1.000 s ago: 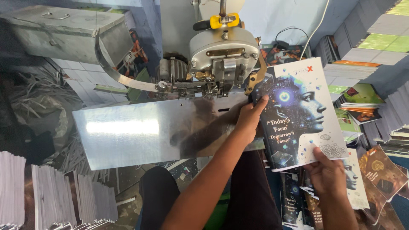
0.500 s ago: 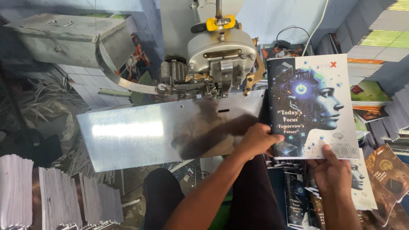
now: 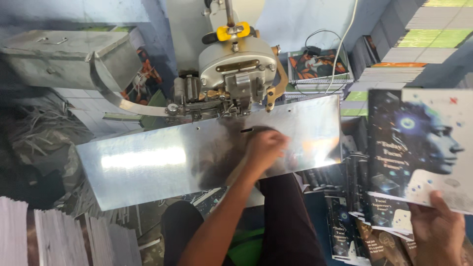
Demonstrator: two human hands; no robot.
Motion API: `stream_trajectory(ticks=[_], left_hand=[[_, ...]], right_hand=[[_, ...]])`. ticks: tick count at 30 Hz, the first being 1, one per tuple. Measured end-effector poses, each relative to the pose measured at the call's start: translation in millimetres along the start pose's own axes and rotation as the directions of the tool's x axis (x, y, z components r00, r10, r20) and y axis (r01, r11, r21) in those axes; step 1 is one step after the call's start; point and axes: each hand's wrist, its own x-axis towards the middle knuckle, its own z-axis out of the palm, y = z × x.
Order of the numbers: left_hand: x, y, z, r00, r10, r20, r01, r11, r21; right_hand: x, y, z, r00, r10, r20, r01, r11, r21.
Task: The person repeatedly picks up a book from a stack, places it into a binding machine, presses the handle to secure the cover, and then removes the book to place it on a finished pile. This cycle is repeated for multiple books.
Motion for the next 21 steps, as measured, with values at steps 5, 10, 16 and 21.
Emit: stream_trajectory(ticks=[5,10,16,21], left_hand=[[-8,7,-38,0.965,-0.249,-0.086,0.228,0.954,-0.196],[-12,19,-42,0.960,-0.269,-0.078,0.249,0.947,-0.202],[-14,26,-39,0.957,-0.273,-0.100,0.252,0.951,-0.181],[-13,34,-36,0.953,-0.280,-0.118,0.259,0.951,-0.168]], right_hand=[[-5,1,-55,0.991,-0.043,-0.124,0.024,0.989,-0.149],[-4,26,-110,0.980,-0.095,-0.176,0.008,0.898,-0.439],[12,51,-142,0.919,0.082,-0.385,-0.141,0.982,-0.128],[40,61,-141,0.842,0.155,-0.516,-0.211,0.976,-0.050]])
